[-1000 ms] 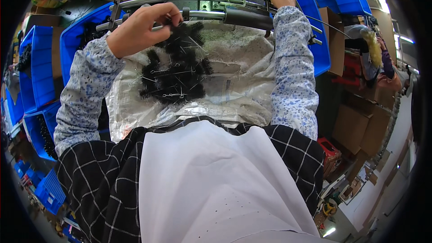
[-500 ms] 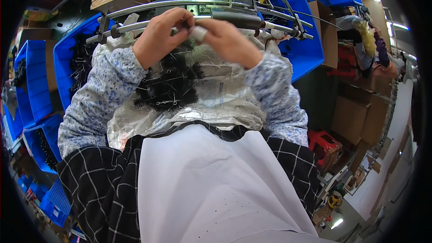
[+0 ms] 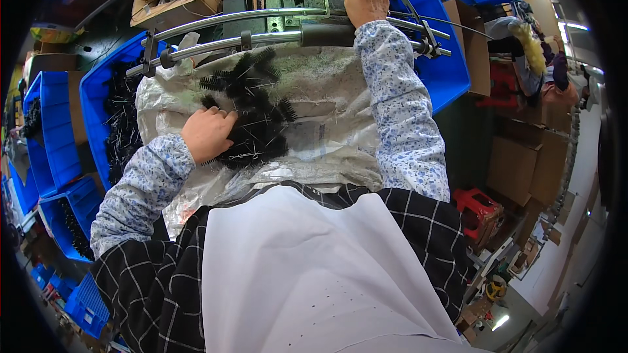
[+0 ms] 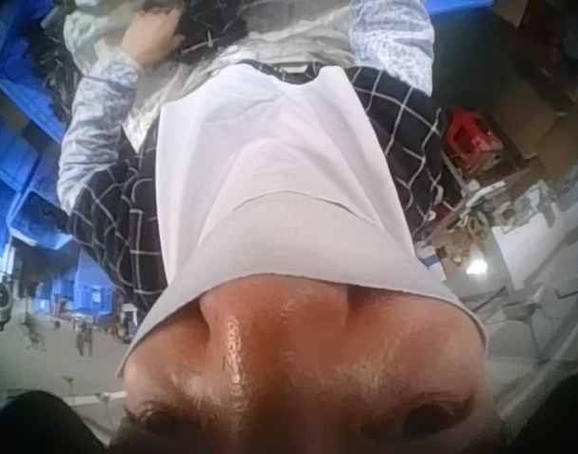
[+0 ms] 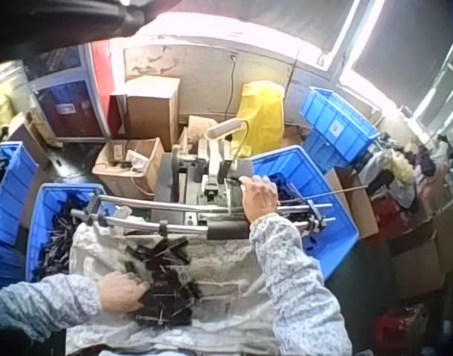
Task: The person repeatedly picks up small black bristle brushes and metal wire loops from a white sack. They insert the wire loop into the brush head and then place the assembled unit into a green machine. The process is repeated continuously throughout the clip.
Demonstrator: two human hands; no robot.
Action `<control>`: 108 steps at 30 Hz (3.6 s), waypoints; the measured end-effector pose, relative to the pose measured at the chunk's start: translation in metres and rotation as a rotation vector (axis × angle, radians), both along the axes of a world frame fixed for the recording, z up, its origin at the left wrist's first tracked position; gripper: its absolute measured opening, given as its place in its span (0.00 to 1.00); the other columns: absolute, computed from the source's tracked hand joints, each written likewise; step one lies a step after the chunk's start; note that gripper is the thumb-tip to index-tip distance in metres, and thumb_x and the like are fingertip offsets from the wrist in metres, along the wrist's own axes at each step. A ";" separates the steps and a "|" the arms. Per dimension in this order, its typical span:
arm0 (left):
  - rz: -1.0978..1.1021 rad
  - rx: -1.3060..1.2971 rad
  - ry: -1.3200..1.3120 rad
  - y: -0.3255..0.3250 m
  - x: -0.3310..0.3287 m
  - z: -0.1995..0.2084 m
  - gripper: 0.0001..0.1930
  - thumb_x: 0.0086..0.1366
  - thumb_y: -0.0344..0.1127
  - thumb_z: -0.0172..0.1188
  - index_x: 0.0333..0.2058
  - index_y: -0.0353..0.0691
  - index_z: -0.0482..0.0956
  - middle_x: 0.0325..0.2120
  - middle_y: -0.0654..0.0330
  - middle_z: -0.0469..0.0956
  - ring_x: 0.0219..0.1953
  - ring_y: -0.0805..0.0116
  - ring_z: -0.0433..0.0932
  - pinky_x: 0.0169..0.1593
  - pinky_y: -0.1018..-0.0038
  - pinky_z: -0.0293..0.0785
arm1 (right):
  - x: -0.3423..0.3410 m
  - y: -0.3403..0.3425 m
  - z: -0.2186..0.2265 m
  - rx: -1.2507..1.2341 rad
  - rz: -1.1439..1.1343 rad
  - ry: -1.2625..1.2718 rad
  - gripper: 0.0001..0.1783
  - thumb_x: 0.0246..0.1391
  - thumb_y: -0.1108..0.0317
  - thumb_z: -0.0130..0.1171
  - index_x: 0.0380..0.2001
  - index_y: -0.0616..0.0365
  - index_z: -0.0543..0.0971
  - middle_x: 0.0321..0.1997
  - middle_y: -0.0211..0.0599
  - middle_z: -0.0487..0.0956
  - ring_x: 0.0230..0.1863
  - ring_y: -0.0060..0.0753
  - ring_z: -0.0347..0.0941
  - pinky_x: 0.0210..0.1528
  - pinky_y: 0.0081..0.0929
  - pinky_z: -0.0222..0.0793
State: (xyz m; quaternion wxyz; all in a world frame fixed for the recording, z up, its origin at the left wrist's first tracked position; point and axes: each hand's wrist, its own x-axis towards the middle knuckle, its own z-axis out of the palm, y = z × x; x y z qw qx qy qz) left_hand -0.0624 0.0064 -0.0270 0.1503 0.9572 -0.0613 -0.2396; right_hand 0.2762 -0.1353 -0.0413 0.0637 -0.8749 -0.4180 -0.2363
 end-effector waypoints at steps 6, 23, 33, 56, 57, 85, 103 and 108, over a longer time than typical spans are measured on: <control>0.025 -0.023 0.084 -0.001 0.004 -0.003 0.21 0.47 0.39 0.62 0.39 0.38 0.70 0.33 0.53 0.73 0.40 0.56 0.72 0.44 0.65 0.68 | 0.002 0.004 -0.004 0.029 0.077 0.008 0.14 0.46 0.67 0.54 0.39 0.43 0.79 0.30 0.31 0.76 0.36 0.38 0.72 0.40 0.36 0.66; 0.011 -0.364 -0.166 0.012 0.022 0.034 0.13 0.60 0.37 0.52 0.40 0.35 0.68 0.32 0.51 0.72 0.38 0.53 0.71 0.44 0.65 0.66 | 0.016 0.013 -0.009 -0.082 0.018 0.134 0.15 0.49 0.66 0.53 0.40 0.36 0.79 0.39 0.25 0.76 0.42 0.35 0.67 0.46 0.35 0.61; 0.323 -0.590 -0.198 0.025 0.042 0.076 0.16 0.60 0.43 0.55 0.38 0.36 0.69 0.28 0.55 0.72 0.28 0.63 0.69 0.34 0.72 0.67 | 0.007 -0.008 -0.010 0.022 -0.096 0.197 0.22 0.44 0.58 0.57 0.45 0.49 0.76 0.43 0.37 0.76 0.46 0.42 0.68 0.45 0.43 0.61; 0.280 -0.598 -0.421 0.046 0.038 0.065 0.12 0.58 0.28 0.52 0.42 0.37 0.69 0.37 0.60 0.71 0.37 0.69 0.69 0.41 0.76 0.65 | 0.017 -0.003 -0.010 -0.012 -0.101 0.264 0.18 0.45 0.56 0.55 0.40 0.47 0.79 0.40 0.35 0.78 0.48 0.40 0.70 0.46 0.43 0.62; 0.270 -0.602 -0.438 0.046 0.039 0.063 0.12 0.58 0.28 0.52 0.42 0.37 0.69 0.37 0.60 0.72 0.37 0.69 0.69 0.40 0.76 0.65 | 0.024 -0.002 -0.006 -0.015 -0.127 0.306 0.17 0.46 0.55 0.54 0.39 0.47 0.79 0.39 0.35 0.78 0.45 0.40 0.72 0.44 0.44 0.64; 0.580 -0.929 -0.547 0.003 0.078 0.023 0.09 0.58 0.27 0.56 0.38 0.37 0.69 0.28 0.60 0.77 0.32 0.74 0.77 0.38 0.79 0.72 | -0.130 -0.008 0.046 0.005 0.387 1.280 0.22 0.54 0.58 0.53 0.49 0.58 0.70 0.36 0.43 0.77 0.36 0.37 0.72 0.42 0.28 0.67; -0.165 -0.237 0.008 0.000 0.068 -0.004 0.19 0.51 0.30 0.59 0.44 0.44 0.70 0.38 0.55 0.72 0.43 0.56 0.71 0.51 0.63 0.63 | -0.006 0.012 0.005 -0.011 -0.039 0.134 0.12 0.49 0.65 0.54 0.39 0.41 0.79 0.31 0.33 0.79 0.36 0.35 0.76 0.40 0.33 0.71; -0.180 -0.353 -0.060 0.005 0.064 0.011 0.16 0.50 0.31 0.58 0.40 0.42 0.70 0.32 0.56 0.73 0.38 0.57 0.73 0.46 0.65 0.65 | 0.000 0.012 -0.002 0.041 0.017 0.134 0.13 0.48 0.65 0.54 0.39 0.43 0.79 0.30 0.34 0.79 0.35 0.35 0.76 0.39 0.33 0.71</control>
